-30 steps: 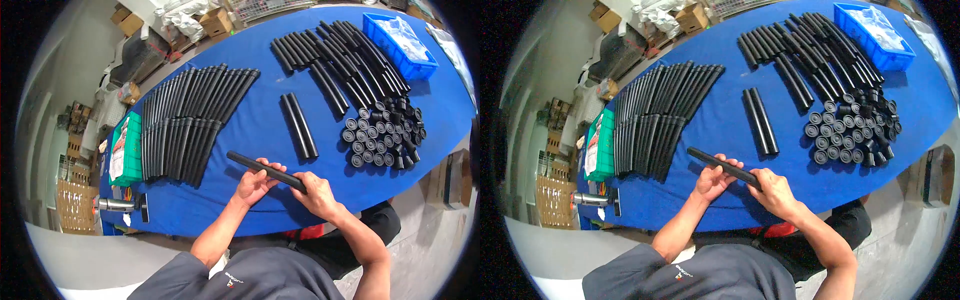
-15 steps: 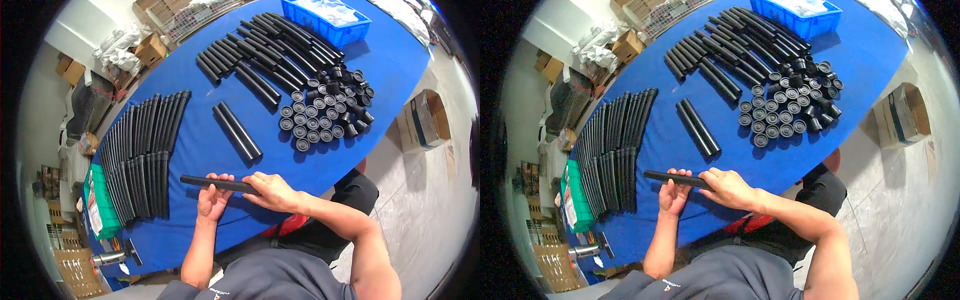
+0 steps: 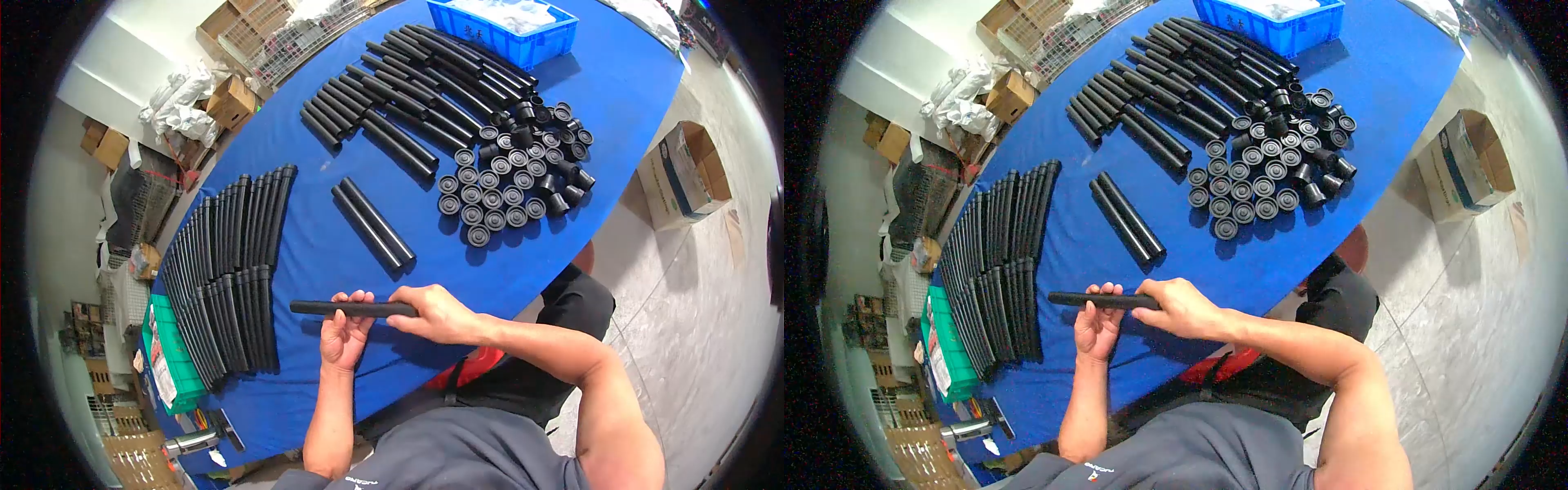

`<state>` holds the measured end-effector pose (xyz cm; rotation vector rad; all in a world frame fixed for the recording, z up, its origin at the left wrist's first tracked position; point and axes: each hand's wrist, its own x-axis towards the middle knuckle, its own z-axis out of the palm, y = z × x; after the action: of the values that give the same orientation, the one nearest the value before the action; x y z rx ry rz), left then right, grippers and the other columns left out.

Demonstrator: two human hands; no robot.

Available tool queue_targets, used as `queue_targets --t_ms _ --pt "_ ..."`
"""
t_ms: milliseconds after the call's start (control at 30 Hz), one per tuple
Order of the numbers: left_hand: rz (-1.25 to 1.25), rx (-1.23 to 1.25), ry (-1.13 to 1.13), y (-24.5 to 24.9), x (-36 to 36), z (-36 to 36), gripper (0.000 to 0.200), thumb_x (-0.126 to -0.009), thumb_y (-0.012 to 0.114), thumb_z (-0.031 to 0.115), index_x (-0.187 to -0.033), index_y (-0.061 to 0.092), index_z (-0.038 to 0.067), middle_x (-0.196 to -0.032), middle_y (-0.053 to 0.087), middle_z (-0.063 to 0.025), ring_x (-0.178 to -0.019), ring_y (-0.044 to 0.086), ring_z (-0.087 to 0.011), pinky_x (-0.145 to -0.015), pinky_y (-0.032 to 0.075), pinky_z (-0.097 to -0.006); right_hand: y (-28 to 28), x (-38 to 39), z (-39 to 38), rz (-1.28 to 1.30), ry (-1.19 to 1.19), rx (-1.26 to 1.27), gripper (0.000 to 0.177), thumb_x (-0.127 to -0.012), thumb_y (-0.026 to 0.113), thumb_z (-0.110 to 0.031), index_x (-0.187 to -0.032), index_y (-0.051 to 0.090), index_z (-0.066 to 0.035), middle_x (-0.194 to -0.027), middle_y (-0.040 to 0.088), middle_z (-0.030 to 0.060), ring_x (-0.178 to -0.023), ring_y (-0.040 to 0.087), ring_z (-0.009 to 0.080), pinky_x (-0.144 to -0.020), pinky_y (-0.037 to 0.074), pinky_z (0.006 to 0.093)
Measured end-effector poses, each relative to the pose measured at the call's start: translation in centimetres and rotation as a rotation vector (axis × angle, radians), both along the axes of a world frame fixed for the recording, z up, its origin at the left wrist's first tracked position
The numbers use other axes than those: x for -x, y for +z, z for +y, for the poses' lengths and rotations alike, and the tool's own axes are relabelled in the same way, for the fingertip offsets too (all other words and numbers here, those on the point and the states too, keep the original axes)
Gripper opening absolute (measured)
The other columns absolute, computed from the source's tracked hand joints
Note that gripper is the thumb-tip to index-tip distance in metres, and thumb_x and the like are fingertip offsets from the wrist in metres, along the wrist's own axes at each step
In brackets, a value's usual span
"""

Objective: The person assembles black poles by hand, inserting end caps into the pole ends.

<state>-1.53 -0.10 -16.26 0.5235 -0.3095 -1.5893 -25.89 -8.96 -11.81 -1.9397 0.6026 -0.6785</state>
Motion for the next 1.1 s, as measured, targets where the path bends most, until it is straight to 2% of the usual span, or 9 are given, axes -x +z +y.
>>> queue_targets --t_ms 167,300,333,433,567,733,833,867,1100 --pt "0.025 0.028 -0.013 -0.1 -0.1 0.0 0.028 -0.100 0.064 0.010 -0.126 0.057 0.004 -0.136 0.061 -0.0218 -0.136 0.053 -0.0392 -0.114 0.044 -0.0578 -0.7 0.2 0.0 0.005 0.006 0.114 0.036 -0.092 0.072 -0.025 -0.117 0.062 -0.001 -0.091 0.067 0.0200 -0.087 0.069 0.0363 -0.069 0.055 0.0481" --pt "0.030 0.019 -0.005 0.0 0.0 0.0 0.028 -0.100 0.063 0.010 -0.126 0.057 0.004 -0.136 0.061 -0.0219 -0.136 0.052 -0.0394 -0.114 0.044 -0.0581 2.2 0.7 -0.9 0.163 0.069 -0.545 0.037 -0.091 0.074 -0.030 -0.112 0.066 0.000 -0.089 0.070 0.0199 -0.081 0.070 0.0350 -0.067 0.055 0.0459" --pt "0.027 0.008 -0.002 0.1 0.1 -0.1 0.027 -0.100 0.063 0.010 -0.127 0.057 0.004 -0.136 0.061 -0.0220 -0.136 0.052 -0.0395 -0.114 0.044 -0.0583 0.7 0.1 -0.3 -0.020 -0.032 -0.069 0.035 -0.091 0.074 -0.027 -0.113 0.065 -0.001 -0.089 0.070 0.0182 -0.081 0.071 0.0323 -0.066 0.056 0.0414" --pt "0.016 0.039 -0.027 -0.1 -0.1 -0.1 0.028 -0.102 0.060 0.011 -0.129 0.058 0.003 -0.139 0.060 -0.0219 -0.139 0.049 -0.0384 -0.116 0.043 -0.0565 -0.4 0.2 -0.1 0.100 -0.059 0.366 0.033 -0.091 0.073 -0.025 -0.113 0.066 -0.002 -0.088 0.070 0.0174 -0.081 0.072 0.0292 -0.065 0.057 0.0352" --pt "0.014 0.052 -0.023 -0.3 -0.2 -0.1 0.028 -0.102 0.059 0.011 -0.129 0.057 0.003 -0.139 0.060 -0.0222 -0.139 0.049 -0.0391 -0.115 0.043 -0.0575 3.4 1.0 -1.9 0.219 0.166 -0.747 0.036 -0.088 0.074 -0.021 -0.117 0.060 -0.005 -0.093 0.065 0.0137 -0.084 0.069 0.0300 -0.063 0.057 0.0402" --pt "0.034 -0.008 -0.001 0.1 0.0 -0.1 0.027 -0.102 0.060 0.011 -0.128 0.057 0.004 -0.138 0.060 -0.0225 -0.138 0.050 -0.0398 -0.114 0.044 -0.0588 -0.7 -0.2 -0.2 0.024 -0.118 0.403 0.035 -0.091 0.076 -0.031 -0.107 0.067 -0.002 -0.078 0.068 0.0149 -0.073 0.070 0.0322 -0.066 0.056 0.0348" --pt "0.023 0.027 0.002 0.1 0.0 0.1 0.027 -0.102 0.060 0.011 -0.128 0.058 0.004 -0.138 0.059 -0.0225 -0.138 0.050 -0.0396 -0.115 0.043 -0.0583 1.2 0.3 -0.9 0.027 -0.006 -0.065 0.036 -0.091 0.075 -0.031 -0.109 0.066 -0.002 -0.079 0.067 0.0156 -0.074 0.069 0.0338 -0.066 0.055 0.0383" --pt "0.015 0.029 0.000 0.1 0.0 0.0 0.027 -0.102 0.060 0.011 -0.128 0.058 0.004 -0.138 0.059 -0.0225 -0.138 0.050 -0.0395 -0.115 0.043 -0.0580 3.1 0.9 -1.5 0.150 0.083 -0.552 0.037 -0.091 0.075 -0.031 -0.109 0.065 -0.001 -0.080 0.067 0.0168 -0.075 0.069 0.0361 -0.066 0.054 0.0423" --pt "0.012 0.015 -0.004 0.1 0.0 -0.1 0.027 -0.102 0.061 0.012 -0.127 0.058 0.004 -0.138 0.059 -0.0223 -0.138 0.050 -0.0390 -0.115 0.043 -0.0567 -0.6 -0.1 0.2 -0.018 -0.108 0.265 0.031 -0.090 0.073 -0.028 -0.100 0.066 0.000 -0.079 0.068 0.0193 -0.078 0.069 0.0379 -0.066 0.054 0.0468"
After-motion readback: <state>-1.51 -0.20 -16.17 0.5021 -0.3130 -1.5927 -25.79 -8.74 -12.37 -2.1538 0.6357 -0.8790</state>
